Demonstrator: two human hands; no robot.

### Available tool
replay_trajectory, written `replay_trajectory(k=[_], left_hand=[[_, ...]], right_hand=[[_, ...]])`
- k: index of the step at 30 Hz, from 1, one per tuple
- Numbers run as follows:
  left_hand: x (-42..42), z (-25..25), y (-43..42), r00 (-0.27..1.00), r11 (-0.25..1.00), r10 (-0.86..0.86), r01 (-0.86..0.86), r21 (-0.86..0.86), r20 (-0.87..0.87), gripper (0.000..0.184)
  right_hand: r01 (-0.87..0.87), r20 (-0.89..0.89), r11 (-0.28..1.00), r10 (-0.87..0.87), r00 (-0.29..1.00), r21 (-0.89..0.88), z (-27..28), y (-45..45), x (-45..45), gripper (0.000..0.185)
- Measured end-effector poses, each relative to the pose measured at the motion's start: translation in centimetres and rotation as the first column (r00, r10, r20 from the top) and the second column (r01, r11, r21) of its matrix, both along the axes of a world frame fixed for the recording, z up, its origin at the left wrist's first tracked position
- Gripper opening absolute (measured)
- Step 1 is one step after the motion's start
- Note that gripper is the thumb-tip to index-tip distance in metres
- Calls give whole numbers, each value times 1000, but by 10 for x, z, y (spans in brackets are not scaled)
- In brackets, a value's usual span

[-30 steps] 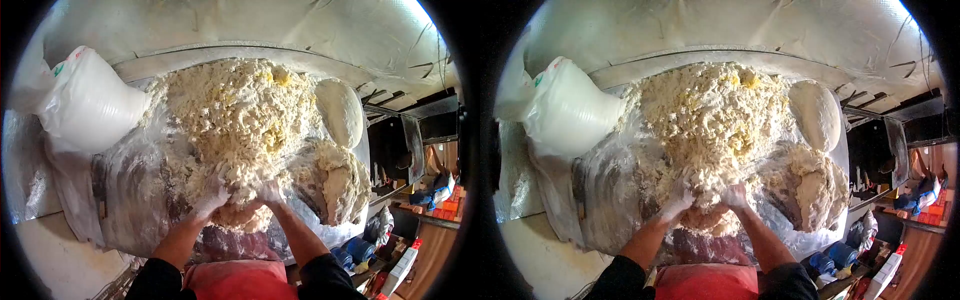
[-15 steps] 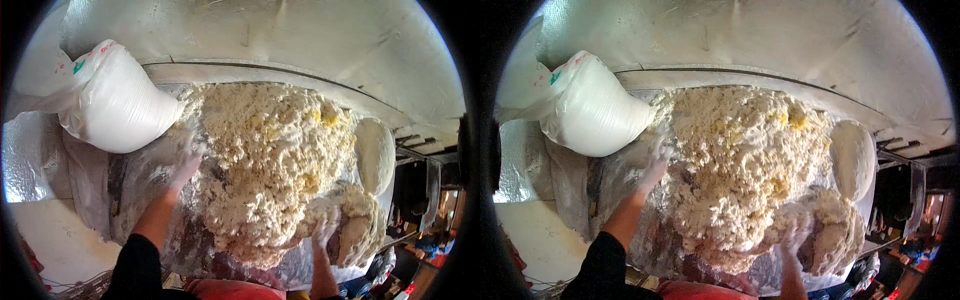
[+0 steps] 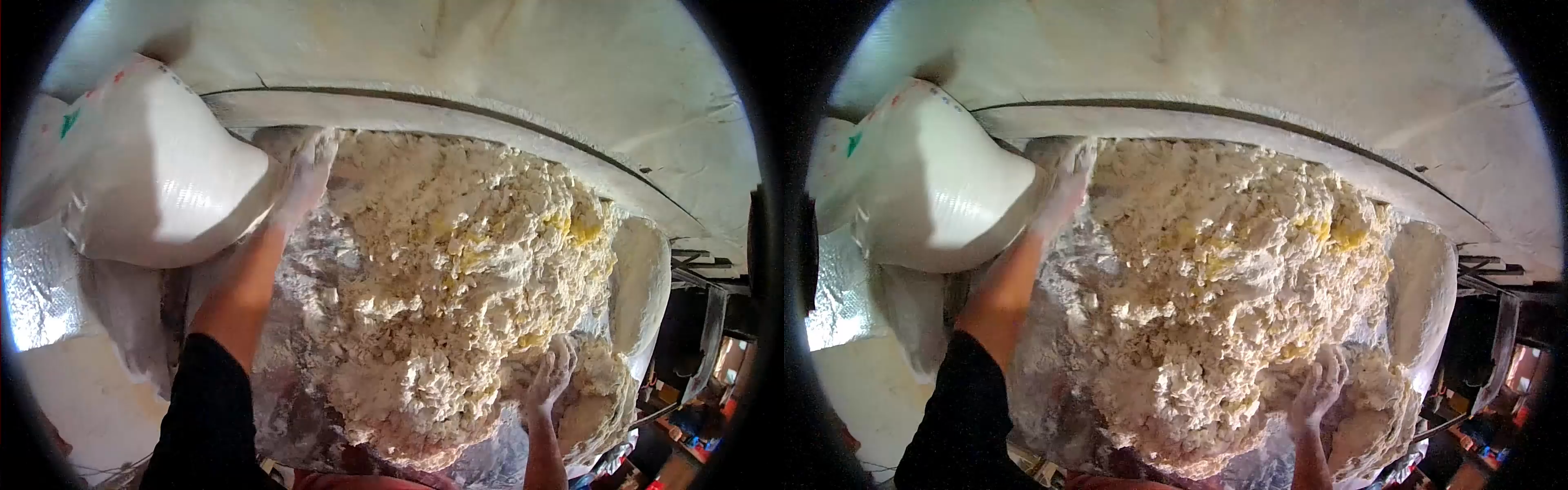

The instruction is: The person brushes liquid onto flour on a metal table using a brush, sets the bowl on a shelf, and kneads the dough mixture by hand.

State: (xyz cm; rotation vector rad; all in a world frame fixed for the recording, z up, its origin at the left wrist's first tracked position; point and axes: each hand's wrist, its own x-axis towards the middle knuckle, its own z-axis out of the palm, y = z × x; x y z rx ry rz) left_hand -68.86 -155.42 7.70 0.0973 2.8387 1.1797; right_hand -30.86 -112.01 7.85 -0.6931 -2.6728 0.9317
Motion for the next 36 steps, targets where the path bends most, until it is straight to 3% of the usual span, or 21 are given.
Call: replay_trajectory(k=[3,5,6,8,9,10,12,13,14,17,20,22,23,24,25,27,29,31,33,34,36], left_hand=[[1,-80,14,957,963,-23,-56,-262,-288,56],[58,-57,33,987,992,-15,-6,-129,-161,56],[95,-36,52,981,982,101,-125,144,165,54],[161,-22,77,898,968,88,-178,175,432,52],[187,-16,88,922,982,54,-117,145,383,49],[212,-10,98,943,992,20,-60,112,332,47],[240,9,105,933,960,-126,28,280,338,57],[247,12,101,888,933,-261,132,335,379,69],[245,36,107,877,922,-201,19,386,436,65],[244,63,102,773,915,-290,51,401,564,62],[261,77,92,791,875,-331,54,481,514,65],[280,89,95,826,865,-397,191,464,400,76],[288,85,94,824,863,-398,188,468,403,76],[294,88,94,753,805,-579,466,367,313,79],[308,92,91,726,788,-616,557,263,305,81],[333,109,88,697,726,-687,668,165,206,82],[360,113,85,687,687,-724,726,25,-65,82],[389,96,80,732,718,-677,680,-151,79,78],[404,-17,55,715,716,-692,698,-37,97,80],[402,-72,54,764,793,-609,586,169,210,79],[402,-125,58,764,847,-495,318,425,415,80]], right_hand=[[69,50,993,-65,997,-97,-21,4,-1,44],[184,103,912,-157,982,-366,-34,-9,3,49],[266,170,790,-206,964,-553,-37,-23,3,52],[403,360,460,-182,915,-792,-35,-59,-5,58],[439,435,356,-97,895,-825,-33,-76,-12,61],[418,464,382,32,885,-824,-30,-91,-19,64],[52,434,725,352,829,-687,-15,-107,-48,65],[-101,427,773,448,785,-626,-6,-110,-54,65],[-176,396,762,502,769,-624,4,-111,-58,66],[-308,262,684,596,759,-662,40,-111,-53,68],[-410,31,620,574,818,-669,79,-121,-13,71],[-540,-118,676,565,817,-501,99,-135,22,73],[-630,-96,744,626,774,-223,113,-139,33,78],[-684,-138,700,671,728,-205,100,-142,51,87],[-700,-398,706,614,682,-110,90,-142,63,86],[-753,-218,649,724,655,-106,89,-133,89,81],[-740,-128,668,743,658,74,73,-134,108,72],[-724,-67,686,728,682,78,62,-133,120,64],[-689,58,717,687,724,103,32,-135,108,65],[-625,-26,755,633,773,-199,-16,-132,108,61],[-493,-142,569,549,824,-658,-44,-122,89,57]])
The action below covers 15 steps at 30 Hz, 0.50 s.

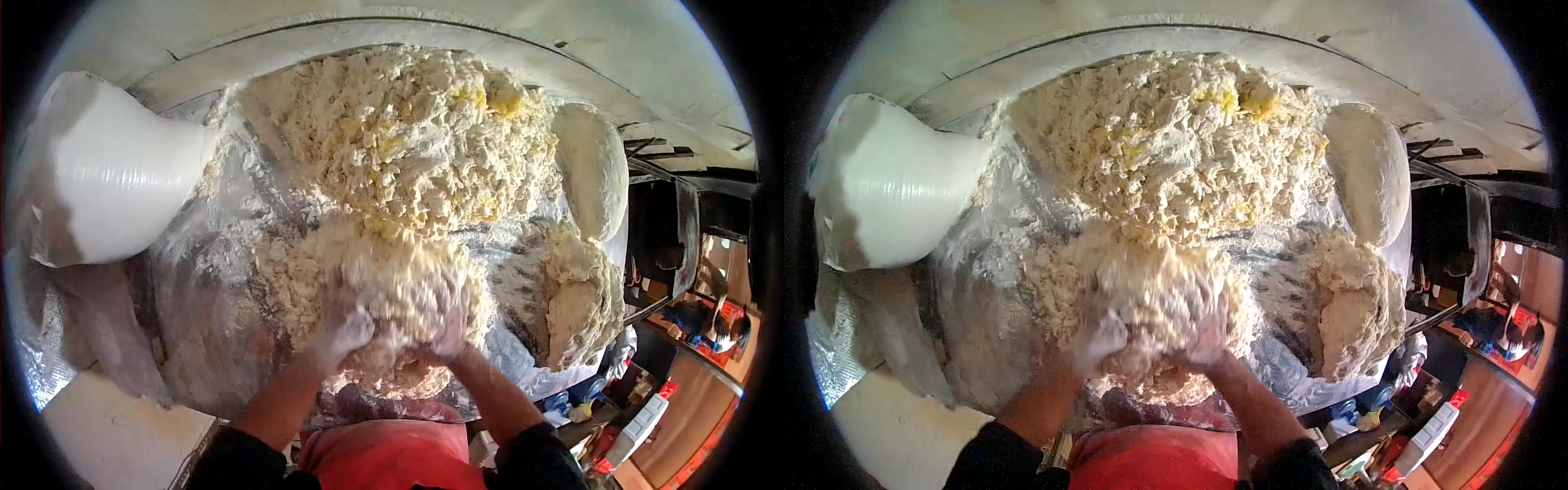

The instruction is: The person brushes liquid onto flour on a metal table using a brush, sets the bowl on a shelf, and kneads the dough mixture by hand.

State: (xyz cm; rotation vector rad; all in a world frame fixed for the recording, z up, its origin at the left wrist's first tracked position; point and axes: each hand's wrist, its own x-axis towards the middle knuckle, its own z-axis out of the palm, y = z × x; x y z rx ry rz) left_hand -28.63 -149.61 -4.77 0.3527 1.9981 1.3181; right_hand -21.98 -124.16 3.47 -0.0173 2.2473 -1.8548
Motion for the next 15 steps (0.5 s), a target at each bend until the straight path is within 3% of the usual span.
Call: replay_trajectory(k=[1,2,3,4,5,6,7,9,10,11,13,14,15], left_hand=[[-3,-10,4,991,997,70,-74,32,116,81],[-32,-11,19,983,970,-129,97,-225,-133,83],[-61,-17,29,950,963,-153,82,-255,-273,83],[-89,-23,39,896,956,-173,52,-290,-408,83],[-110,10,50,857,937,-213,42,-347,-469,75],[-128,67,62,848,917,-258,64,-394,-463,68],[-134,130,72,860,895,-308,116,-430,-408,62],[-136,208,73,940,927,-233,138,-348,-248,52],[-120,184,61,971,978,-114,73,-193,-209,58],[-105,160,49,988,999,-6,1,-34,-153,65],[-78,246,56,971,968,67,-120,-222,-231,77],[-63,250,59,970,965,37,-97,-245,-240,75],[-49,255,62,969,961,6,-75,-267,-249,73]], right_hand=[[63,114,973,-39,993,-224,-13,5,-10,55],[-294,350,896,173,921,332,16,11,-51,61],[-221,60,776,231,971,591,-7,22,-73,66],[9,-214,587,280,936,809,-29,33,-94,71],[284,-618,722,246,747,631,-39,38,-105,72],[497,-895,776,187,405,387,-48,43,-116,73],[104,-261,733,103,960,672,20,33,-138,75],[63,-167,704,79,983,707,4,21,-100,75],[40,-119,688,68,991,724,-4,15,-81,75],[95,-295,753,136,946,651,20,10,-55,73],[100,-522,809,274,807,579,65,6,-6,72],[78,-579,810,344,739,581,86,8,18,72],[-31,-446,754,421,790,656,110,7,39,73]])
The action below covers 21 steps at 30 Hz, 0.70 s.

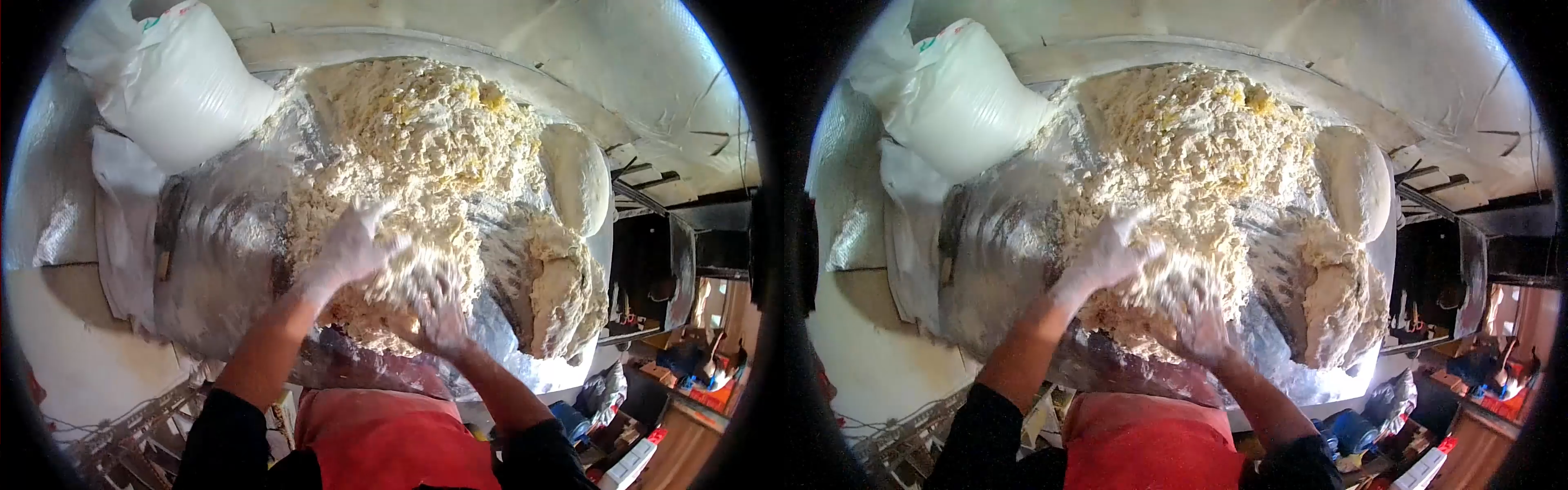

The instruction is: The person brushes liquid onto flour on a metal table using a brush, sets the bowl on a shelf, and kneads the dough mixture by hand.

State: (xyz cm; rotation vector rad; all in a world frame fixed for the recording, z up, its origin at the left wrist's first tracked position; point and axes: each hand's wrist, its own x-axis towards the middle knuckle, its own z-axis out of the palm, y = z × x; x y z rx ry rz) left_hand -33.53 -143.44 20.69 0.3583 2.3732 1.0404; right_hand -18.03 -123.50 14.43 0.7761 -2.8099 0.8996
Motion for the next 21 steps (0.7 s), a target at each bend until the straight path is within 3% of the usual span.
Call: replay_trajectory(k=[1,3,5,6,7,9,10,11,12,14,15,17,18,19,20,21], left_hand=[[23,-29,-7,867,947,-294,208,-244,-402,69],[80,-61,-13,746,904,-403,233,-359,-530,65],[116,-58,-4,940,948,-204,120,-295,-273,69],[125,-58,0,966,913,-195,115,-391,-171,74],[130,-87,-3,967,912,-196,119,-393,-161,74],[140,-198,-20,970,854,-230,162,-494,-79,94],[141,-227,-30,970,820,-242,187,-541,-32,105],[84,-213,-38,794,927,-250,30,-374,-554,104],[56,-203,-34,797,928,-257,45,-370,-546,104],[22,-195,-23,791,959,-115,-69,-275,-601,101],[10,-196,-19,788,965,-62,-110,-239,-613,100],[-10,-172,-8,820,972,22,-152,-181,-572,101],[-20,-159,-2,833,973,65,-175,-151,-549,101],[-30,-123,6,940,955,44,-139,-262,-338,94],[-39,-94,5,981,953,10,-69,-296,-194,84],[-48,-65,4,999,946,-22,6,-325,-46,75]], right_hand=[[-4,202,999,11,979,-32,-14,13,19,76],[111,96,988,-122,988,106,28,13,21,83],[119,170,988,-135,976,103,27,2,-1,84],[132,235,986,-154,960,107,21,1,-13,85],[16,225,1000,-15,974,-5,-8,5,-21,86],[41,225,998,-49,973,41,-46,5,-48,89],[49,200,998,-55,978,33,-66,6,-61,88],[-62,600,977,-76,797,206,-59,5,-81,86],[-77,700,974,-95,708,211,-60,5,-101,83],[-111,850,964,-154,503,240,-63,7,-142,79],[-67,871,964,-202,447,258,-60,8,-157,78],[188,851,948,-313,422,256,-46,4,-176,76],[276,821,935,-332,464,223,-37,0,-175,76],[302,753,938,-320,575,169,-28,-3,-164,75],[189,522,972,-234,821,138,-28,-7,-136,87],[120,193,975,-156,969,186,-28,-10,-108,101]])
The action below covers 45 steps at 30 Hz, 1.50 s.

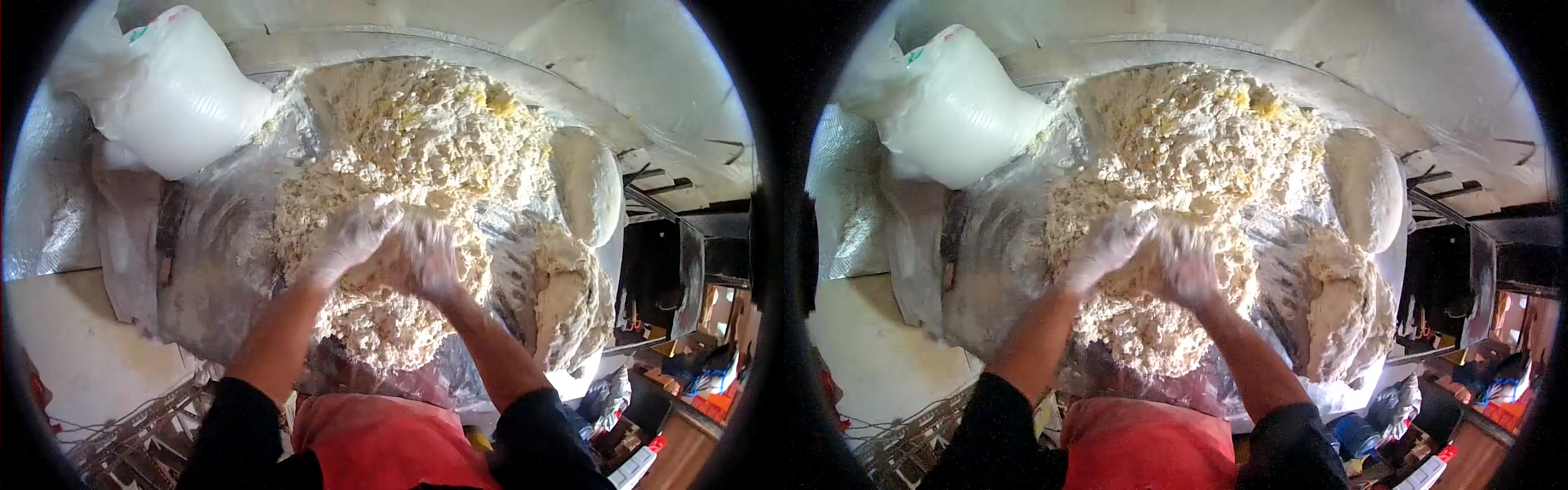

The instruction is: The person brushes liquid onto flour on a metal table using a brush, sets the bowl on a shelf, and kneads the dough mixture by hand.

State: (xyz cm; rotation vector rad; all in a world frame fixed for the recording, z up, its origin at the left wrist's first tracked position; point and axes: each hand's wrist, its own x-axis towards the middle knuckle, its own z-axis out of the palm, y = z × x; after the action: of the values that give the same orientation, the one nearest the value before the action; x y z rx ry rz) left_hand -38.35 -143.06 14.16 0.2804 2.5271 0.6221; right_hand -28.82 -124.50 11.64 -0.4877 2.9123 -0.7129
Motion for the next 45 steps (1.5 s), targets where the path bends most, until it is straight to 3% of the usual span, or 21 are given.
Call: replay_trajectory(k=[3,4,6,9,11,12,14,18,21,25,28,31,33,34,35,36,38,39,41,43,45], left_hand=[[28,64,-1,951,942,138,-212,260,277,56],[53,66,-4,962,971,-230,237,26,-145,59],[120,12,-5,761,834,-536,409,-370,-366,60],[144,-42,2,916,981,-27,102,167,-400,65],[104,-55,-2,948,968,-53,126,216,-314,65],[79,-65,-1,895,972,-25,125,197,-445,63],[48,-70,3,797,974,16,123,188,-604,59],[17,-81,6,725,974,87,81,210,-683,57],[20,-57,10,822,980,43,76,185,-567,62],[123,2,-22,768,967,18,150,207,-641,78],[248,-34,-69,725,919,-314,393,-6,-613,61],[296,-62,-76,791,897,-326,432,95,-518,51],[258,-77,-58,752,775,-612,509,-375,-244,51],[231,-91,-55,764,829,-558,494,-263,-325,51],[197,-80,-48,660,796,-604,466,-387,-447,53],[167,-71,-42,610,794,-607,439,-420,-509,54],[112,-65,-30,724,885,-454,432,-173,-519,57],[86,-71,-24,891,897,-234,352,266,-389,59],[48,-87,-15,1000,568,10,4,823,-12,62],[17,-38,-8,872,962,-199,261,80,-448,68],[18,-66,-9,904,976,-154,202,82,-399,72]], right_hand=[[-208,88,977,211,973,-42,44,9,79,96],[-154,78,981,164,983,-115,45,13,97,90],[-78,93,979,97,991,-187,49,15,101,85],[6,-95,999,-11,995,-49,27,4,72,70],[105,-236,981,-142,961,-162,-11,-4,47,68],[118,-191,988,-135,972,-97,-22,-1,35,54],[556,624,625,-138,769,-547,-130,8,57,46],[53,238,971,-110,965,234,-83,11,-8,52],[97,266,991,-117,957,88,-4,4,-28,83],[37,-246,997,-51,968,-62,9,32,75,93],[-177,111,983,181,977,-45,-1,58,187,76],[-75,-41,987,82,996,143,-67,42,226,64],[170,230,962,-119,966,-213,-82,25,189,65],[351,394,871,-205,896,-345,-96,20,171,67],[14,-215,917,-109,971,-399,-102,17,139,74],[30,-240,959,-101,965,-283,-82,17,107,76],[93,-307,989,-123,944,-112,-27,14,48,79],[136,-354,989,-151,923,-65,-4,11,19,80],[-23,-374,993,-21,927,-113,-43,28,-18,81],[86,-34,972,-96,995,-220,-33,24,-44,75],[99,78,987,-109,991,124,-34,25,-47,74]])
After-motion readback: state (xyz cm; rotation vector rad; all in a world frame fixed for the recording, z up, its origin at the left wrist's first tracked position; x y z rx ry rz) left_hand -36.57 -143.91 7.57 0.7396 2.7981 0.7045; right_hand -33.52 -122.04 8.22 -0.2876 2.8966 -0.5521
